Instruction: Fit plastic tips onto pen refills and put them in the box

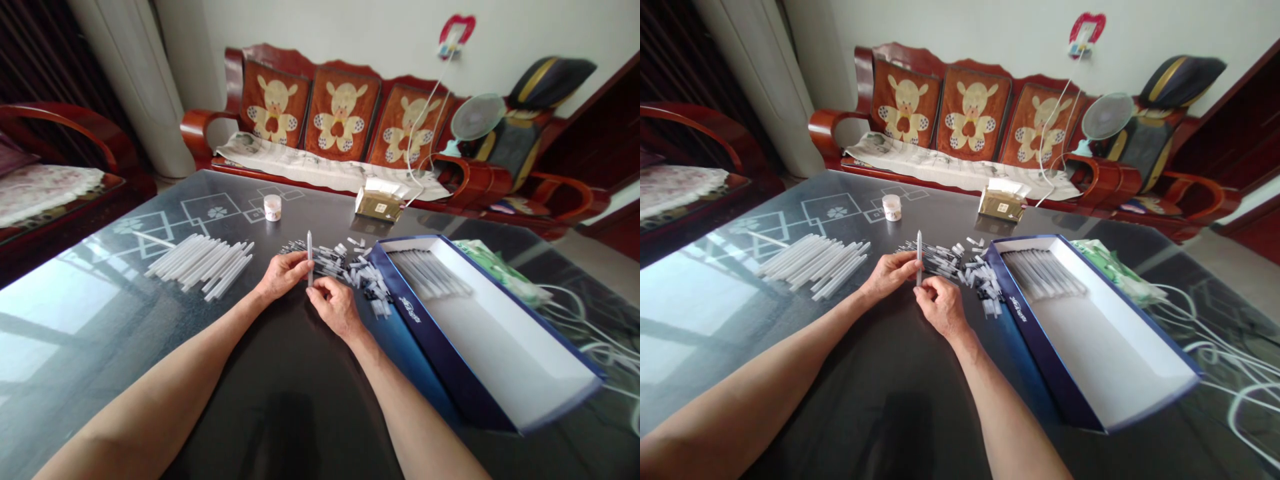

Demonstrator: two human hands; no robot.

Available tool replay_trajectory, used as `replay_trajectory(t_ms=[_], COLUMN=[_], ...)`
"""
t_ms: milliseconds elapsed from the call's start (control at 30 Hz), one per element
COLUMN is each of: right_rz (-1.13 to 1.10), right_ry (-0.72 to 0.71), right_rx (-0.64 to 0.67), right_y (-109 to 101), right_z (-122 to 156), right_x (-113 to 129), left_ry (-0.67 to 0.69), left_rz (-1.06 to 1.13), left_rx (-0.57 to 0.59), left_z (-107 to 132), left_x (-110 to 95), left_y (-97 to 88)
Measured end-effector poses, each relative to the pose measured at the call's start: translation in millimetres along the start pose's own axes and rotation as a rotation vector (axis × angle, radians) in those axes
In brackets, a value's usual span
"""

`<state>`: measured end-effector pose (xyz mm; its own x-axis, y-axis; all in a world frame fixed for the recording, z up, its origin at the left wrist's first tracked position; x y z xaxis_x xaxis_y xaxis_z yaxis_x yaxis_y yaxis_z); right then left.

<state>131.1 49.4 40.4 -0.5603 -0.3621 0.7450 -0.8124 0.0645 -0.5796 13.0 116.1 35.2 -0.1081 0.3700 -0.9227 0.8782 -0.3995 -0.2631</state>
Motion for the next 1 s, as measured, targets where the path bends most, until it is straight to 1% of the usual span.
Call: replay_trajectory(t_ms=[100,167,200,233,300,367,433,467,533,600,700,833,1000], right_rz=[0.059,0.076,0.080,0.084,0.113,0.194,0.335,0.420,0.576,0.685,0.762,0.788,0.787], right_ry=[-0.086,-0.120,-0.133,-0.141,-0.140,-0.110,-0.050,-0.010,0.077,0.135,0.158,0.186,0.220], right_rx=[0.024,0.054,0.059,0.044,-0.062,-0.225,-0.337,-0.349,-0.325,-0.277,-0.227,-0.213,-0.193], right_y=[5.5,9.2,9.3,6.8,-8.2,-31.6,-51.4,-57.3,-63.3,-63.4,-58.5,-55.8,-57.2], right_z=[0.6,0.9,0.9,0.8,1.0,3.2,5.8,6.0,5.4,5.0,4.6,4.1,3.6], right_x=[12.9,18.8,20.9,21.8,19.6,11.8,0.1,-6.8,-20.9,-30.1,-32.1,-29.9,-33.8], left_ry=[-0.035,-0.062,-0.071,-0.076,-0.069,-0.050,-0.015,0.006,0.048,0.077,0.106,0.136,0.142], left_rz=[0.292,0.391,0.397,0.368,0.194,-0.103,-0.399,-0.509,-0.643,-0.700,-0.740,-0.760,-0.765], left_rx=[0.053,0.062,0.055,0.038,-0.032,-0.136,-0.208,-0.220,-0.205,-0.169,-0.104,-0.063,-0.033], left_z=[-2.7,-3.3,-3.4,-3.4,-2.5,0.5,4.2,5.6,6.9,7.0,6.0,5.9,6.2], left_x=[6.1,8.3,8.9,9.2,8.0,3.1,-4.9,-8.2,-11.9,-12.4,-11.2,-11.1,-10.6], left_y=[12.5,17.6,17.9,16.1,6.1,-7.9,-15.7,-16.0,-12.2,-6.8,1.4,7.0,10.3])
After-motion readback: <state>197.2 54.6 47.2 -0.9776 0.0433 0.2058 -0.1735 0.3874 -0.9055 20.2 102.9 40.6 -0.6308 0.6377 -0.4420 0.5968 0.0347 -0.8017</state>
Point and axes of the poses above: each hand's wrist, its own z-axis away from the middle knuckle, its own y-axis out of the palm, x = y × z, the point moved 10 cm from there along -z, towards the middle knuckle, and after that the axes turned 8 degrees about x, right-handed, at the moved point
